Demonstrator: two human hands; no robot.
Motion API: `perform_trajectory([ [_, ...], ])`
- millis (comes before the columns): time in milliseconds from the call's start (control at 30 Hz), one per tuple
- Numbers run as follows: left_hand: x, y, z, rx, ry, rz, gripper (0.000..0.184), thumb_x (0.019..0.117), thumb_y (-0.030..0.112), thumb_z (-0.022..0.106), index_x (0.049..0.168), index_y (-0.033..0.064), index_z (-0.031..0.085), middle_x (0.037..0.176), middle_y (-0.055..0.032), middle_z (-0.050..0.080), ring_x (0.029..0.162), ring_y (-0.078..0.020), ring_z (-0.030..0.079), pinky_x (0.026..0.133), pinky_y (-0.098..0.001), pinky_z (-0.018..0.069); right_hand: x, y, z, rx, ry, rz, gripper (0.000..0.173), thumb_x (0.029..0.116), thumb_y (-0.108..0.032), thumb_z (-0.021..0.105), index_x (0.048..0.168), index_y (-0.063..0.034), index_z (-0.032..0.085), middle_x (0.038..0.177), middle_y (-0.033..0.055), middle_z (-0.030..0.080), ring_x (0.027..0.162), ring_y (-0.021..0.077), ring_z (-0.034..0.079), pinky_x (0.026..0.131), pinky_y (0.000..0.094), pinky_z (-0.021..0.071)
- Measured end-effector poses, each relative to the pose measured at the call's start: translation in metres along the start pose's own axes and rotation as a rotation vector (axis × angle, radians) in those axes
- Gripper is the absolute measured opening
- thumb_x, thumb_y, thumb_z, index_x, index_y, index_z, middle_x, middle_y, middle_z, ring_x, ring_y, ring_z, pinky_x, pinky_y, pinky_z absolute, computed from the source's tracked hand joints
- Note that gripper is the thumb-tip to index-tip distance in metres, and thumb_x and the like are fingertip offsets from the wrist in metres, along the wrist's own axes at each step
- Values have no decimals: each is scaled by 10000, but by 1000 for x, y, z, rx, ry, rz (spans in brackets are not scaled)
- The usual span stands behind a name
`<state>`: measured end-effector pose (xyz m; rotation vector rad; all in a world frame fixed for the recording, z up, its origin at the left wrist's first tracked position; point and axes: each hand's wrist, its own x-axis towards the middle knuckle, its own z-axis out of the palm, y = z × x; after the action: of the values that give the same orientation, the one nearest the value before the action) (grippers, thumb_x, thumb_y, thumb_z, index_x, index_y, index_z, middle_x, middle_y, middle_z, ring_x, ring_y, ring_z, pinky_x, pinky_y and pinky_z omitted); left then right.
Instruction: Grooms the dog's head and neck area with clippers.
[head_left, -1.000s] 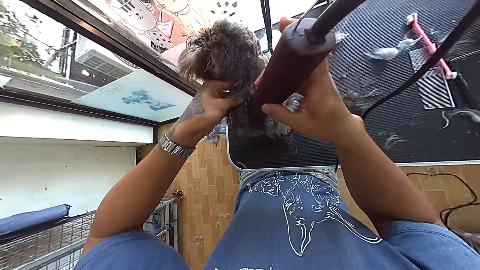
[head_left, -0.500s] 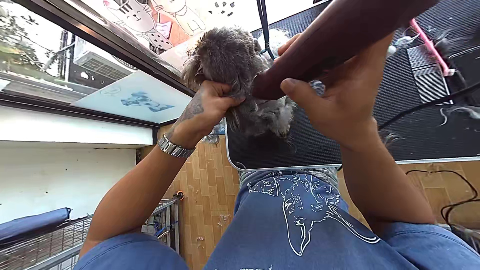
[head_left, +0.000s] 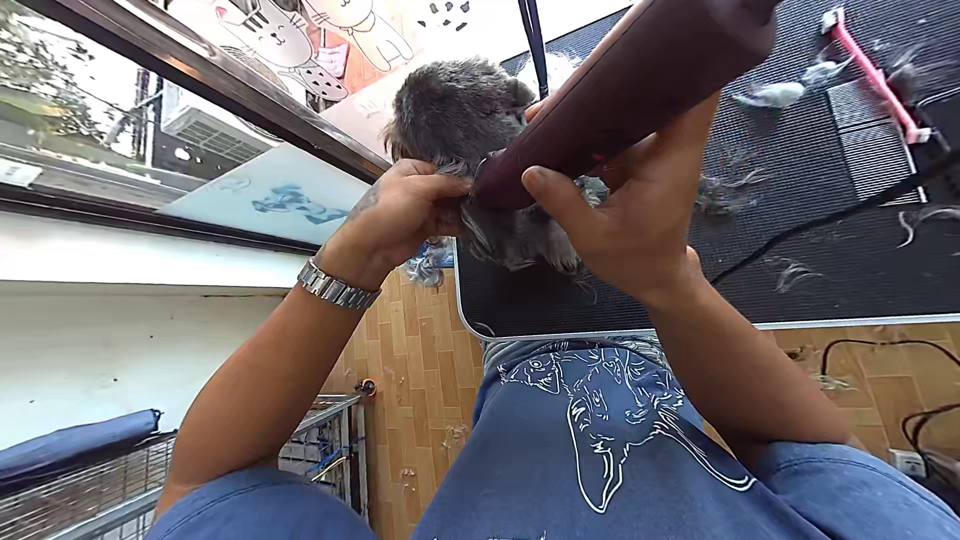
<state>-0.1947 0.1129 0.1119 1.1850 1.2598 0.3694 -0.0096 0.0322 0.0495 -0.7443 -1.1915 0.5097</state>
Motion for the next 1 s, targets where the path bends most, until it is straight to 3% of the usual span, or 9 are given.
perform_trajectory([
  [133, 0, 3, -6, 31, -16, -19, 204, 1052, 76, 453, 952, 70, 630, 826, -40, 738, 700, -125, 726, 650, -298, 634, 1, 0, 3, 25, -81, 50, 741, 879, -67, 759, 1380, 174, 269, 1166, 195, 659, 1096, 195, 705, 899, 345, 637],
  [233, 7, 4, -13, 107, -32, -36, 251, 1077, 257, 498, 1003, 94, 673, 826, -24, 743, 701, -113, 725, 614, -289, 624, 3, 2, 6, 43, -169, 47, 787, 873, -68, 762, 1413, 187, 249, 1189, 189, 655, 1109, 177, 699, 906, 327, 636],
  [300, 11, 1, -15, 134, -32, -38, 232, 1069, 228, 514, 962, 98, 674, 779, -10, 729, 647, -87, 699, 577, -256, 600, 6, 2, 7, 35, -228, 38, 826, 877, -95, 767, 1444, 188, 238, 1213, 178, 660, 1131, 160, 691, 937, 314, 623],
  [433, 8, -1, -17, 75, -80, -101, 219, 1061, 110, 477, 959, 65, 666, 812, -39, 742, 693, -122, 725, 635, -292, 629, 13, 3, 2, 86, -31, 76, 695, 896, -88, 759, 1352, 137, 285, 1145, 177, 652, 1072, 223, 705, 889, 382, 637],
  [533, 9, -7, -19, 46, -113, -141, 192, 1066, 155, 502, 1079, 46, 659, 926, -79, 757, 785, -170, 752, 701, -342, 646, 18, 3, -8, 84, 19, 146, 803, 858, -46, 795, 1393, 125, 221, 1185, 228, 622, 1106, 304, 690, 905, 426, 640],
  [600, 10, -10, -18, 28, -120, -165, 189, 1072, 154, 479, 1117, 49, 629, 949, -85, 750, 801, -179, 751, 722, -351, 645, 14, 0, -8, 31, -20, 161, 811, 846, -49, 805, 1398, 122, 237, 1180, 206, 638, 1099, 276, 697, 891, 398, 644],
  [733, 13, -12, -18, -32, -119, -185, 235, 1079, 137, 417, 1046, 61, 637, 881, -83, 749, 756, -186, 750, 710, -359, 646, 10, -2, 3, -57, -34, 106, 812, 848, -84, 806, 1390, 159, 252, 1172, 179, 641, 1075, 188, 706, 863, 328, 644],
  [833, 12, -12, -18, -53, -134, -189, 277, 1075, 132, 373, 1024, 78, 639, 878, -90, 751, 760, -201, 752, 718, -379, 646, 8, -2, 11, -88, -83, 167, 869, 840, -104, 815, 1440, 151, 240, 1179, 158, 649, 1056, 140, 709, 860, 298, 643],
  [1000, 10, -14, -19, -54, -145, -199, 259, 1081, 153, 403, 1030, 86, 649, 905, -67, 745, 781, -175, 742, 716, -355, 639, 8, -4, 11, -94, -188, 211, 893, 848, -137, 822, 1468, 133, 241, 1207, 143, 634, 1060, 111, 702, 859, 267, 636],
])
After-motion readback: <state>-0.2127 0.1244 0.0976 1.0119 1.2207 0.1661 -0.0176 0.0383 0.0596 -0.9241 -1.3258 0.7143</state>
